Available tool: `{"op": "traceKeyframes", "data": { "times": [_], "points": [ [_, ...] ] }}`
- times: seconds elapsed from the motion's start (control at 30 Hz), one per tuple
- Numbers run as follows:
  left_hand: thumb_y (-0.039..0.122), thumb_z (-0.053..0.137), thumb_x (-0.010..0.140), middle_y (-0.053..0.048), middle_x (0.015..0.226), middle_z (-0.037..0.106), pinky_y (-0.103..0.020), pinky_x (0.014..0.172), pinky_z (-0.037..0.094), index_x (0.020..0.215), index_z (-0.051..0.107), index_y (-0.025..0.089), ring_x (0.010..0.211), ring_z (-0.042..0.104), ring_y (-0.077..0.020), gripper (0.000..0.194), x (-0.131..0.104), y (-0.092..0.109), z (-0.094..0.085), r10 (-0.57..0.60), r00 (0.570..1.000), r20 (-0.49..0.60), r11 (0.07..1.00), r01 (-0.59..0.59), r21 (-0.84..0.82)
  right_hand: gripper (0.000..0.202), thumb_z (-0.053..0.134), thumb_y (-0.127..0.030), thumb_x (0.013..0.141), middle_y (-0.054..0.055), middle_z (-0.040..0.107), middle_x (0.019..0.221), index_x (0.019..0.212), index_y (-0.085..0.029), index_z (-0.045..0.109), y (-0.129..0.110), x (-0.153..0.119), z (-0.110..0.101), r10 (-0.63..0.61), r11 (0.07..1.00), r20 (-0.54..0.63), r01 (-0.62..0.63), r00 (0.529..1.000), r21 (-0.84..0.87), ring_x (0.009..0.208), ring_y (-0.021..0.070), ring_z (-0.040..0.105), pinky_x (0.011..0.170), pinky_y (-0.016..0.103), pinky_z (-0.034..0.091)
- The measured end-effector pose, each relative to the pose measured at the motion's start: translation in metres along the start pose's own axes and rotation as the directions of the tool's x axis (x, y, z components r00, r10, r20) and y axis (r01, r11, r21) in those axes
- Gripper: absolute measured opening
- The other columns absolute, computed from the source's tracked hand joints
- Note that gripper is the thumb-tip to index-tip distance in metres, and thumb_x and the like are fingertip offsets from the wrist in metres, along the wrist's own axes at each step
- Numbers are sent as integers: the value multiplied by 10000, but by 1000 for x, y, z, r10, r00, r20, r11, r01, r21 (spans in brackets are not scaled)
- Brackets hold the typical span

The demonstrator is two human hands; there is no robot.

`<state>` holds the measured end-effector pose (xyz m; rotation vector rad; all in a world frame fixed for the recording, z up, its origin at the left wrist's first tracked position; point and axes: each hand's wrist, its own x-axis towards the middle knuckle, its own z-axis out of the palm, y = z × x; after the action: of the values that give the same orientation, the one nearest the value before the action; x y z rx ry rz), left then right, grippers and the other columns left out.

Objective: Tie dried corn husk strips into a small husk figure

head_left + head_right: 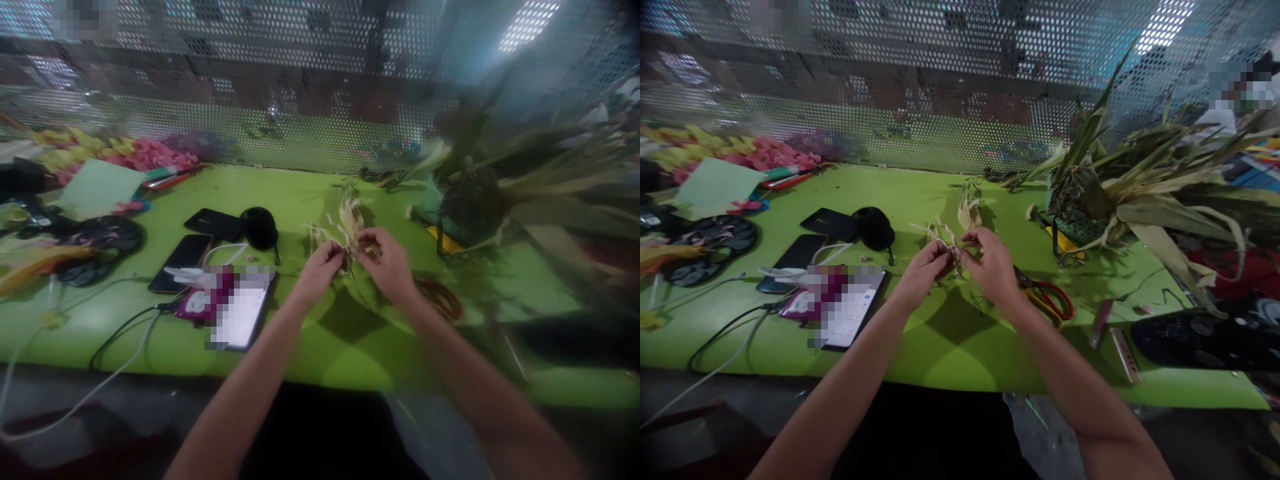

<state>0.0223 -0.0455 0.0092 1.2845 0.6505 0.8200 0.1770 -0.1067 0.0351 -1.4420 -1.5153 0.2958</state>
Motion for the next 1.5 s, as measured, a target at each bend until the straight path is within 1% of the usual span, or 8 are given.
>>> {"op": "traceKeyframes", "data": {
  "times": [0.13, 0.27, 0.53, 0.83, 1.0, 1.13, 1.33, 1.5],
  "points": [
    [281, 587, 900, 14, 757, 535, -207, 542, 325, 848, 565, 196, 598, 423, -78, 102, -1, 1, 0, 0, 999, -44, 1000, 1, 6, 270, 695, -295, 837, 108, 662, 1173, 1089, -230, 621, 0, -4, 6, -97, 965, 34, 103, 995, -241, 1075, 285, 603, 908, 469, 475],
    [279, 588, 896, 22, 722, 503, -208, 523, 298, 817, 543, 198, 574, 396, -75, 122, -2, 2, 3, 7, 999, -43, 1000, -8, -13, 155, 651, -274, 865, 102, 587, 1357, 1016, -239, 644, 2, -9, 13, -211, 901, -35, 180, 977, -394, 1255, 326, 490, 1036, 541, 357],
    [287, 599, 880, 33, 703, 481, -195, 515, 282, 808, 550, 188, 564, 376, -62, 132, -2, 4, 3, -4, 997, -72, 1000, 3, -20, 57, 612, -213, 873, 76, 680, 1131, 835, -224, 652, -2, -6, 7, -213, 869, -6, 187, 977, -459, 1055, 282, 567, 863, 448, 423],
    [346, 644, 859, 45, 646, 460, -195, 485, 256, 821, 590, 179, 523, 358, -54, 180, -3, 0, 3, -49, 989, -141, 996, 38, -82, 125, 598, -121, 812, 71, 667, 1000, 728, -209, 570, -4, 1, -3, -79, 968, -44, 66, 996, -243, 941, 228, 596, 823, 392, 460],
    [369, 649, 854, 23, 714, 546, -208, 519, 310, 893, 638, 178, 554, 407, -64, 195, -1, -1, -2, -51, 991, -120, 998, 49, -26, 40, 650, -246, 835, 25, 660, 832, 822, -208, 652, -2, 3, -7, 96, 995, 78, -96, 992, -1, 748, 169, 583, 667, 301, 446],
    [348, 646, 854, -9, 802, 622, -246, 657, 406, 890, 672, 176, 693, 511, -105, 178, 2, -3, -3, 28, 997, -72, 994, -21, 105, 181, 641, -375, 868, 24, 679, 836, 893, -203, 692, 1, 7, -8, 222, 958, 112, -238, 969, 159, 752, 159, 587, 670, 286, 446],
    [396, 619, 871, -32, 833, 658, -324, 817, 438, 917, 717, 184, 835, 567, -164, 238, 3, -7, -3, 41, 999, 20, 981, -44, 189, 202, 776, -372, 717, -17, 615, 718, 748, -212, 656, 9, 11, -1, 287, 876, 127, -314, 949, 367, 705, 147, 552, 692, 297, 459],
    [346, 629, 858, -52, 877, 692, -364, 863, 453, 928, 741, 189, 879, 596, -186, 205, 0, -1, -5, 25, 994, 109, 975, -49, 216, 215, 799, -369, 678, -16, 632, 710, 702, -221, 645, 7, 10, 1, 333, 815, 148, -363, 931, 451, 709, 153, 576, 717, 313, 484]
  ]
}}
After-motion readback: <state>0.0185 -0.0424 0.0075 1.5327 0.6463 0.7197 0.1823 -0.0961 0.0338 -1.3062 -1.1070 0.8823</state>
